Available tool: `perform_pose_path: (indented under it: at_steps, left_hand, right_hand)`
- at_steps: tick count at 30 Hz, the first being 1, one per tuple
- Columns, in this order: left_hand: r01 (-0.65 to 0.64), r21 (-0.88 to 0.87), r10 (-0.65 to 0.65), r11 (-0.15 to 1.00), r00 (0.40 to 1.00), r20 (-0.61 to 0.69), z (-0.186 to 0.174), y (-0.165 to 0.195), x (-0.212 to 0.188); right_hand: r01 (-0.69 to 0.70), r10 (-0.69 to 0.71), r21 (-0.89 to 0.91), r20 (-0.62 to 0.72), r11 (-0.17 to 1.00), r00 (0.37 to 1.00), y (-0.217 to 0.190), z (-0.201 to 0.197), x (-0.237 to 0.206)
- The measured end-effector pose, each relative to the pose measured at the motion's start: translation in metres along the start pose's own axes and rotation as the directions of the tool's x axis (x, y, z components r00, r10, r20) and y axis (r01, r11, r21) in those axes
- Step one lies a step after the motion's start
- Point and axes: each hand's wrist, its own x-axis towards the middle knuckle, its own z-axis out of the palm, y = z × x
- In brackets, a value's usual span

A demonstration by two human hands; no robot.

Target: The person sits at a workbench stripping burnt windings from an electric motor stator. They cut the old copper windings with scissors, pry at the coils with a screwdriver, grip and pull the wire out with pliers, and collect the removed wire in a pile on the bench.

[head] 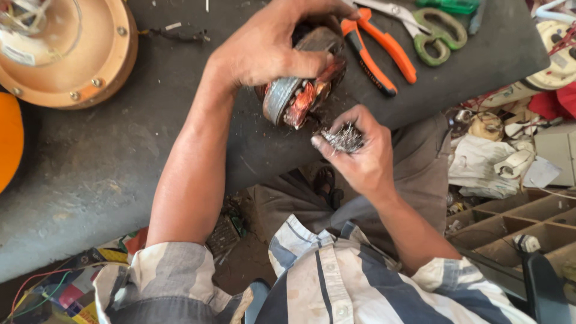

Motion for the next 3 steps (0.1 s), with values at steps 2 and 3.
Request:
perform_pose_path:
  at_steps: [2, 3]
  left_hand:
    - [-0.033, 0.057, 0.033, 0.998, 0.999, -0.005, -0.0004, -0.0018, -0.0008]
    - [-0.048, 0.070, 0.048, 0.996, 0.999, -0.002, -0.0012, -0.0022, -0.0023]
  right_hand:
    - [0.031, -0.031, -0.025, 0.000, 0.999, 1.000, 0.0051, -0.0007, -0.0033]
    - [0.082, -0.082, -0.038, -0.007, 0.996, 0.997, 0.0072, 0.0015, -0.0042]
